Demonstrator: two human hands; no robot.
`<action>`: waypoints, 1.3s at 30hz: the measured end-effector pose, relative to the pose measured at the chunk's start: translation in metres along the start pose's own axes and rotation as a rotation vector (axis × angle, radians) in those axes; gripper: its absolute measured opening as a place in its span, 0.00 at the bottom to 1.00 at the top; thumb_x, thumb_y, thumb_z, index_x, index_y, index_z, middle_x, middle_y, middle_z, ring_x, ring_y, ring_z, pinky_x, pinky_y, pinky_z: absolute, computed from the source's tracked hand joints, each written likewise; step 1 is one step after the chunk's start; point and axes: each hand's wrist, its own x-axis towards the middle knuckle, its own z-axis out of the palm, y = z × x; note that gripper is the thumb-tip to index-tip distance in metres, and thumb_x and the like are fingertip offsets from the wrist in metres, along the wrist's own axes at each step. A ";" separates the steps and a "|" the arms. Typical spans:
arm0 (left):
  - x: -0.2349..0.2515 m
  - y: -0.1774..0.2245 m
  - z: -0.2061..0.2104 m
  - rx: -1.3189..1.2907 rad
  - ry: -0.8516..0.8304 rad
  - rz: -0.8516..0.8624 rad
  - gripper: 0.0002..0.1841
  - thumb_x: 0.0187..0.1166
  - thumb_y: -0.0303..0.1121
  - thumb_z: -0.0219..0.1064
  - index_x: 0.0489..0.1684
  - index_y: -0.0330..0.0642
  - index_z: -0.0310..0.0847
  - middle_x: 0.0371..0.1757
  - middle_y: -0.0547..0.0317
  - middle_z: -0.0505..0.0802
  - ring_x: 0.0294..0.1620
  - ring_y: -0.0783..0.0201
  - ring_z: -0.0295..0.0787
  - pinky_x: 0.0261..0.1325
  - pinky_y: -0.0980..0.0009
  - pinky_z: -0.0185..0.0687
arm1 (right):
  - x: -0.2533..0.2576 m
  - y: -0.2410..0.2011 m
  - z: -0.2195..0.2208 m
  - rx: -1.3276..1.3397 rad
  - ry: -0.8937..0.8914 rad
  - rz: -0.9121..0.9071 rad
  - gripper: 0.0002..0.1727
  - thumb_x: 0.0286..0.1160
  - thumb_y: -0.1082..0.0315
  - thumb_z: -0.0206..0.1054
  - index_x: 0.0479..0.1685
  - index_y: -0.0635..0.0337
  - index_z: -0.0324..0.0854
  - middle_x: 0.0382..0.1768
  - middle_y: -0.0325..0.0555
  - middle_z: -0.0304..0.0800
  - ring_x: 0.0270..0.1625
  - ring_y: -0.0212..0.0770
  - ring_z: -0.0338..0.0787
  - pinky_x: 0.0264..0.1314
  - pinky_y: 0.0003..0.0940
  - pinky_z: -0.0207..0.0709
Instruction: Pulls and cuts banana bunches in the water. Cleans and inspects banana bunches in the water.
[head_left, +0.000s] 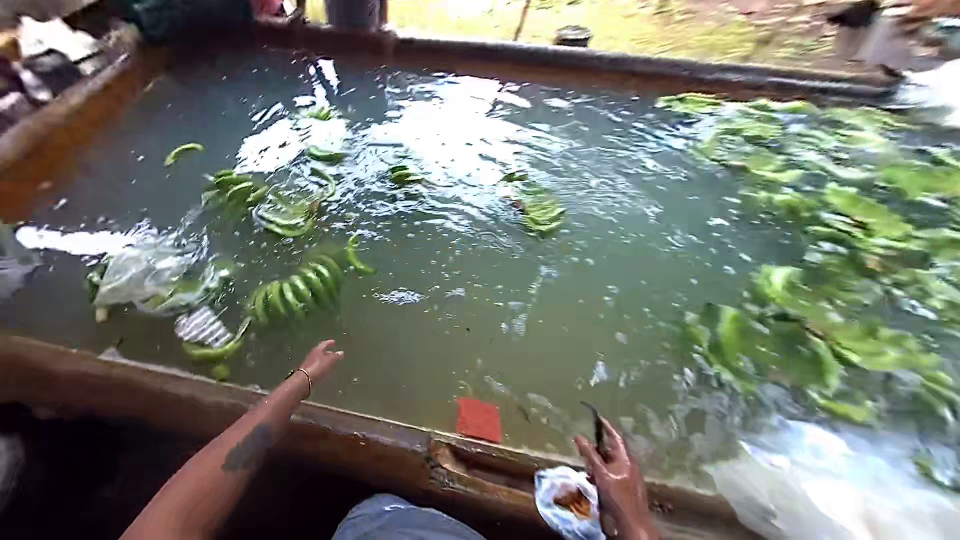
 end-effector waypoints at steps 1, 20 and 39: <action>0.005 -0.016 -0.003 -0.051 0.013 -0.045 0.30 0.90 0.40 0.59 0.90 0.40 0.58 0.80 0.35 0.77 0.78 0.37 0.76 0.73 0.39 0.73 | 0.018 -0.017 0.016 -0.050 -0.096 0.007 0.39 0.78 0.65 0.71 0.90 0.60 0.61 0.60 0.72 0.85 0.41 0.56 0.88 0.46 0.58 0.82; 0.192 -0.058 -0.062 0.406 0.451 -0.582 0.27 0.88 0.30 0.59 0.80 0.21 0.63 0.78 0.23 0.76 0.82 0.35 0.72 0.82 0.44 0.67 | 0.201 -0.033 0.132 -0.602 -0.765 0.167 0.28 0.83 0.70 0.67 0.82 0.62 0.72 0.59 0.70 0.89 0.58 0.64 0.90 0.68 0.62 0.78; 0.233 0.149 0.040 0.890 -0.034 0.334 0.33 0.84 0.51 0.65 0.84 0.39 0.70 0.85 0.32 0.70 0.89 0.34 0.59 0.87 0.33 0.51 | 0.163 -0.113 0.342 0.151 -0.723 0.759 0.27 0.83 0.52 0.69 0.71 0.61 0.71 0.32 0.41 0.73 0.20 0.30 0.68 0.23 0.26 0.67</action>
